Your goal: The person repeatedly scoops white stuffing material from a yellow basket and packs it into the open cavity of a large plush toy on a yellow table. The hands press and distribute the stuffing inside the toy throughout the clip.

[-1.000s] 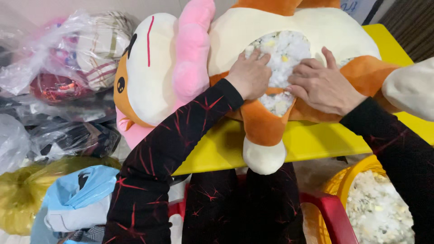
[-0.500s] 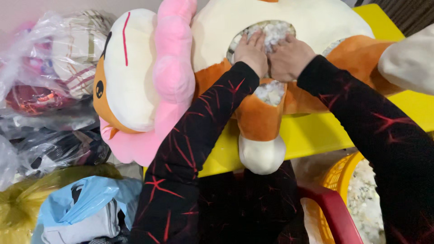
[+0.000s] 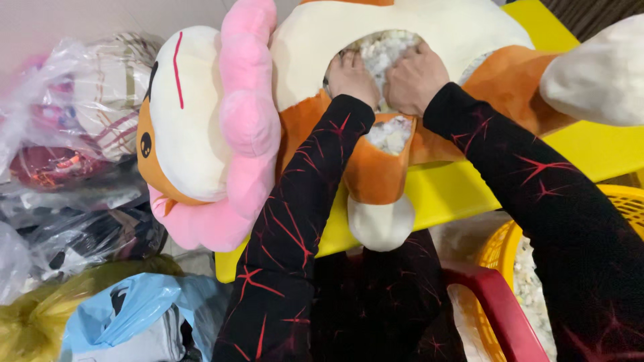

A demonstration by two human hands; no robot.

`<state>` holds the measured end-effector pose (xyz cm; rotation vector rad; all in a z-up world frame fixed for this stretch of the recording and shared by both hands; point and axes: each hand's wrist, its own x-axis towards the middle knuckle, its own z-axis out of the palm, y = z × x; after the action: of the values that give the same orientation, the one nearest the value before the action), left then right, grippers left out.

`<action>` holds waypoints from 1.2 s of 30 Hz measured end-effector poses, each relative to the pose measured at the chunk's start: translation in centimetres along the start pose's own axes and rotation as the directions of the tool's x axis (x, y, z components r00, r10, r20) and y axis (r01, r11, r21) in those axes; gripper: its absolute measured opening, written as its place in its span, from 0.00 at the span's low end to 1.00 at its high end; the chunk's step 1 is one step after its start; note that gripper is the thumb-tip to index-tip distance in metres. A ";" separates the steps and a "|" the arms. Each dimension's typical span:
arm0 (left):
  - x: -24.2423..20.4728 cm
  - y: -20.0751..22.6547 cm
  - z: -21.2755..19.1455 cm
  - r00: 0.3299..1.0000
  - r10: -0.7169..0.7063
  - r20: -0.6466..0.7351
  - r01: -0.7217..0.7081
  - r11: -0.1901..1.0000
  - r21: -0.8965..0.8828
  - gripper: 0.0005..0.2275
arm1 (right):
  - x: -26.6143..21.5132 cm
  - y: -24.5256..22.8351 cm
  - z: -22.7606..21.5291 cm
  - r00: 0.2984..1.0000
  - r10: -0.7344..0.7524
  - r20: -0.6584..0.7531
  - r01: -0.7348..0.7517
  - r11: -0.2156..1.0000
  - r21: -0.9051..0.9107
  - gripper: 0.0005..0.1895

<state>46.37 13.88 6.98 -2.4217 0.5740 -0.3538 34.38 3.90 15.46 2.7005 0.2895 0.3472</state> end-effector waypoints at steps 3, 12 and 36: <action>-5.4 -4.4 -5.4 0.987 0.063 -0.147 -0.133 0.835 -0.535 0.19 | -1.4 0.1 -2.2 0.966 -0.017 -0.256 0.055 0.988 0.143 0.17; -11.9 -9.6 -11.7 0.885 0.312 -0.346 -0.465 0.620 -0.632 0.29 | -13.8 3.0 -9.0 0.936 0.151 -0.317 0.118 0.715 0.689 0.25; -10.8 -5.9 -9.4 0.881 0.473 0.024 -0.378 0.732 -0.567 0.16 | -68.6 3.1 5.4 0.338 0.776 0.533 -0.772 -0.096 0.628 0.16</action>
<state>35.31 18.51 16.68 -2.6982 1.2727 0.2557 -28.68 -17.97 -1.64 3.4250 -1.8270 0.6507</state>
